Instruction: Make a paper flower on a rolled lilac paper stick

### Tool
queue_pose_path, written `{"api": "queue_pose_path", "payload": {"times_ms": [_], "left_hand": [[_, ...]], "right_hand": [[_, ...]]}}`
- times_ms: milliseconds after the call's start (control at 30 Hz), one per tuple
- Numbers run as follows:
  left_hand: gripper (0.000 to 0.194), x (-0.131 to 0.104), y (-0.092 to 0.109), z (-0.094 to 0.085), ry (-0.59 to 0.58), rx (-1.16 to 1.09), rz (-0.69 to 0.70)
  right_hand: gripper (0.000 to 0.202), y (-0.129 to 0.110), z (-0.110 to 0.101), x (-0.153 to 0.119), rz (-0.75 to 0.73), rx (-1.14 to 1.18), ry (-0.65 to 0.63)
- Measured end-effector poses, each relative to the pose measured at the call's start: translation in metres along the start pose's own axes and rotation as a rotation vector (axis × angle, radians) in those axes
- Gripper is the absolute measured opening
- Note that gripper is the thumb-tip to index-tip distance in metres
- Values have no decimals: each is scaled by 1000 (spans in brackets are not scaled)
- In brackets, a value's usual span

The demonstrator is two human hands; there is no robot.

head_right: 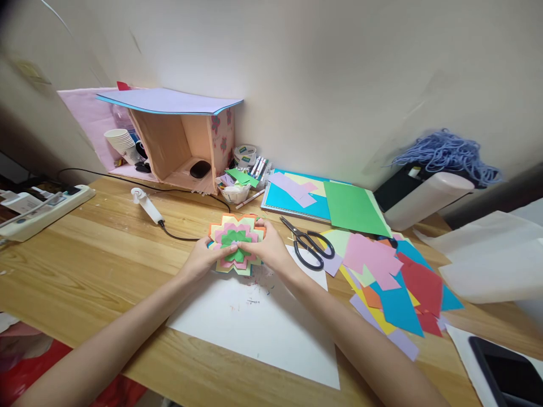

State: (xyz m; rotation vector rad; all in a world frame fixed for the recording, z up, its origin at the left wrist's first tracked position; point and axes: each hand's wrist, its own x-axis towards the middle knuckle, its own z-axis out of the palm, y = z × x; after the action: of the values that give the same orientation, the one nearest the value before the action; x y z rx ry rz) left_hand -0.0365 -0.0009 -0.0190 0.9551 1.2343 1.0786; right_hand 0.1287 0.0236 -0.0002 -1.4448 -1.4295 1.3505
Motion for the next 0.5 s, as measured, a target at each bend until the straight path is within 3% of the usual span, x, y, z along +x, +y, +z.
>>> {"api": "queue_pose_path", "payload": {"times_ms": [200, 367, 500], "left_hand": [[50, 1, -3, -3, -47, -43, -12], [48, 1, -2, -4, -14, 34, 42], [51, 2, 1, -5, 16, 89, 50]], "right_hand": [[58, 1, -7, 5, -64, -58, -3], [35, -3, -19, 11, -61, 42, -144], [31, -8, -26, 13, -88, 33, -182]]}}
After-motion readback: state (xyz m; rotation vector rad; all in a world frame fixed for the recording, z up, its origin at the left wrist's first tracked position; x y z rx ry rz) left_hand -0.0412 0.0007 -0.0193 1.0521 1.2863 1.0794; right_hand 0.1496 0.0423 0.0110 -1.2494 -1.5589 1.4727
